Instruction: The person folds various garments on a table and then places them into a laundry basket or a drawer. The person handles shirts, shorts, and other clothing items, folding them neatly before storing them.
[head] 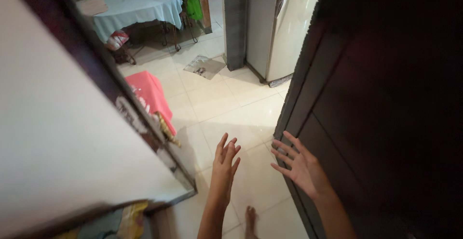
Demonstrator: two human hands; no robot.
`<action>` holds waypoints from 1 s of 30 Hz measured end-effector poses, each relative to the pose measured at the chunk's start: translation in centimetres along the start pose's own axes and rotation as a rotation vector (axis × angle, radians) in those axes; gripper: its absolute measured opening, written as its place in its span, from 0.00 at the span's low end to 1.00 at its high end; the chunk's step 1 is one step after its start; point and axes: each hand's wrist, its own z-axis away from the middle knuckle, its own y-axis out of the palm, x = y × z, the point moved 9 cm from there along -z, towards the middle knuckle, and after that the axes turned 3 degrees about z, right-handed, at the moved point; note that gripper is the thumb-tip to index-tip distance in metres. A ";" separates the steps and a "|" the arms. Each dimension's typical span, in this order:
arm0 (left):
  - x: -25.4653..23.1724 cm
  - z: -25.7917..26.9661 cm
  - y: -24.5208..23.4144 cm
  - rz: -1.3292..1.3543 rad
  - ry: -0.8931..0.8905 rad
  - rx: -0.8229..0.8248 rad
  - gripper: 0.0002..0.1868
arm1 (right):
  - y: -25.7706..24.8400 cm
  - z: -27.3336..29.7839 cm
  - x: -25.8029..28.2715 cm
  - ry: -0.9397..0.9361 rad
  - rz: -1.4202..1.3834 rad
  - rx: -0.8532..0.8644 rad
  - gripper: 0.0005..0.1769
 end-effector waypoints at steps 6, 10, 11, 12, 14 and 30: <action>-3.5 -13.9 0.9 0.048 0.028 0.000 0.38 | -0.2 -15.2 4.2 -0.003 0.000 0.050 0.44; -6.4 -22.4 1.2 0.028 0.029 -0.019 0.39 | 1.2 -24.7 8.3 -0.007 0.027 0.096 0.44; -7.1 -24.4 1.0 0.034 0.043 -0.020 0.39 | 1.5 -26.8 9.0 -0.009 0.028 0.109 0.44; -7.5 -26.4 1.0 0.043 0.051 -0.017 0.39 | 1.7 -28.7 9.5 -0.011 0.019 0.129 0.43; -7.8 -30.6 1.1 0.050 0.044 -0.025 0.40 | 2.2 -32.4 10.0 -0.016 0.000 0.164 0.43; -11.5 -69.4 17.6 -0.101 -0.103 0.386 0.43 | -4.9 -61.3 24.2 -0.186 -0.048 -0.195 0.44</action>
